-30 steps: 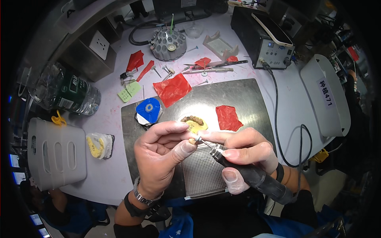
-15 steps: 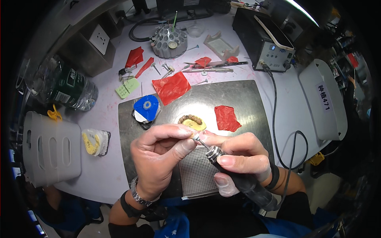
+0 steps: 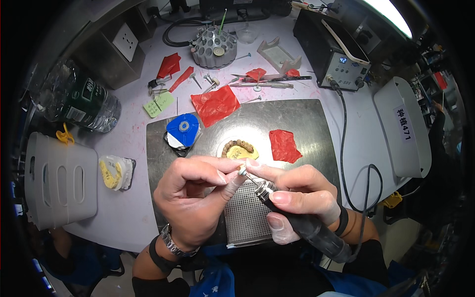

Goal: Polishing and grinding a dental bridge and crown using a rotary tool in a laboratory setting.

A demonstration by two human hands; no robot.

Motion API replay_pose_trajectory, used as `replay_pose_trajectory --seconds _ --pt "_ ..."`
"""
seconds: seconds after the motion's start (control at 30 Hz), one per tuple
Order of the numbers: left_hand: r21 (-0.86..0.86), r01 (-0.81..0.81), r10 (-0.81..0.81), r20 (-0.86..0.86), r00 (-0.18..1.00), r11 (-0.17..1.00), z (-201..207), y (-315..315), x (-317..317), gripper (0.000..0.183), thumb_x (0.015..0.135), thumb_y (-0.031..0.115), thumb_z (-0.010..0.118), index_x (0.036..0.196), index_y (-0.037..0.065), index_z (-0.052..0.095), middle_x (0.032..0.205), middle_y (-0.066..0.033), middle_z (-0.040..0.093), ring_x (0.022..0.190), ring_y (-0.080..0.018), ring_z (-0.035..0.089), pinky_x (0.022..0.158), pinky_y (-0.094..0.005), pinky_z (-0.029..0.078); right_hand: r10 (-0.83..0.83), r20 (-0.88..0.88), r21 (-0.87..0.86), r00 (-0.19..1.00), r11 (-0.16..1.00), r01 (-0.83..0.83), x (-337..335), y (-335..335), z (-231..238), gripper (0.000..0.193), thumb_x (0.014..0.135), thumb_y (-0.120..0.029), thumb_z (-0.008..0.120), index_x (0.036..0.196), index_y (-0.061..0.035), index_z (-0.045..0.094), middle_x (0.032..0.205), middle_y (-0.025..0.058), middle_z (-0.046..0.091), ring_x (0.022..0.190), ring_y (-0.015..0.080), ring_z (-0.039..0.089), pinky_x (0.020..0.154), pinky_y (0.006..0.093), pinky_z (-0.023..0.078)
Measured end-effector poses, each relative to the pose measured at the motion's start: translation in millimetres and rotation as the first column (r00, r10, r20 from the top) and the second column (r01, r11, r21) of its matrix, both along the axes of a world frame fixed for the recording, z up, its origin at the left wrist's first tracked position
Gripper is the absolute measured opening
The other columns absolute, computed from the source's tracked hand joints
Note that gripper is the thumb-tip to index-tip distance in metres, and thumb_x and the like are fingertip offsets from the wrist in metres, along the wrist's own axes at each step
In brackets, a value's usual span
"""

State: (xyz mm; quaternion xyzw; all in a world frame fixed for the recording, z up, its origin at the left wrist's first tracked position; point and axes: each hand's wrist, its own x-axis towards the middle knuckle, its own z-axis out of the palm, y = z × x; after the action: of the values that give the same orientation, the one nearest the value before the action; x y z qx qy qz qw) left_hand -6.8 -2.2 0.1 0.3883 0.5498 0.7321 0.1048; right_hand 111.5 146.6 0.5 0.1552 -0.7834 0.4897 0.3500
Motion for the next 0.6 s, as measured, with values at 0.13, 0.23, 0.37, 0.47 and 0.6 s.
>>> replay_pose_trajectory --seconds 0.13,0.23,0.37,0.47,0.6 --pt "-0.013 0.005 -0.005 -0.011 1.000 1.000 1.2 -1.1 0.9 0.025 0.078 -0.012 0.067 0.091 0.001 0.051 0.095 -0.0193 0.065 0.094 -0.0231 0.067 0.080 -0.0292 0.057 0.018 -0.005 0.017 1.000 1.000 -0.018 0.2 1.3 -1.9 0.032 0.081 0.000 0.067 0.109 -0.0025 0.051 0.090 0.0125 0.050 0.093 0.0308 0.066 0.079 0.0362 0.058" --pt "-0.003 -0.012 0.012 -0.019 1.000 1.000 0.6 -0.4 1.6 0.025 0.078 -0.013 0.067 0.091 0.001 0.051 0.095 -0.0194 0.065 0.095 -0.0236 0.067 0.081 -0.0294 0.056 0.040 -0.011 0.050 0.999 0.998 -0.039 -0.7 6.2 -2.6 0.032 0.081 0.000 0.067 0.108 -0.0016 0.050 0.089 0.0123 0.050 0.092 0.0307 0.066 0.082 0.0385 0.057" --pt "0.011 0.002 -0.003 0.009 1.000 1.000 0.8 -0.6 2.2 0.024 0.078 -0.014 0.066 0.091 0.000 0.051 0.095 -0.0196 0.065 0.095 -0.0239 0.067 0.082 -0.0301 0.056 0.025 -0.025 0.038 0.999 0.999 -0.024 -1.2 1.4 -0.9 0.032 0.081 0.001 0.067 0.108 -0.0009 0.050 0.088 0.0123 0.050 0.089 0.0292 0.066 0.085 0.0413 0.057" --pt "0.005 0.004 -0.004 0.003 1.000 1.000 1.5 -1.2 2.0 0.025 0.078 -0.014 0.067 0.091 0.000 0.051 0.095 -0.0194 0.065 0.096 -0.0241 0.067 0.083 -0.0305 0.056 -0.007 -0.045 -0.005 0.999 1.000 0.007 -2.0 -0.7 -0.4 0.032 0.081 0.001 0.067 0.108 -0.0007 0.050 0.088 0.0124 0.050 0.087 0.0283 0.066 0.084 0.0413 0.057" --pt "0.014 0.018 -0.018 0.012 1.000 1.000 -0.8 -2.2 2.1 0.025 0.078 -0.014 0.067 0.091 0.000 0.051 0.095 -0.0186 0.064 0.097 -0.0246 0.066 0.084 -0.0303 0.056 0.009 -0.034 0.014 0.999 1.000 -0.009 -1.0 -0.1 -0.5 0.031 0.081 0.000 0.067 0.108 -0.0011 0.050 0.089 0.0123 0.050 0.087 0.0280 0.066 0.084 0.0403 0.057"
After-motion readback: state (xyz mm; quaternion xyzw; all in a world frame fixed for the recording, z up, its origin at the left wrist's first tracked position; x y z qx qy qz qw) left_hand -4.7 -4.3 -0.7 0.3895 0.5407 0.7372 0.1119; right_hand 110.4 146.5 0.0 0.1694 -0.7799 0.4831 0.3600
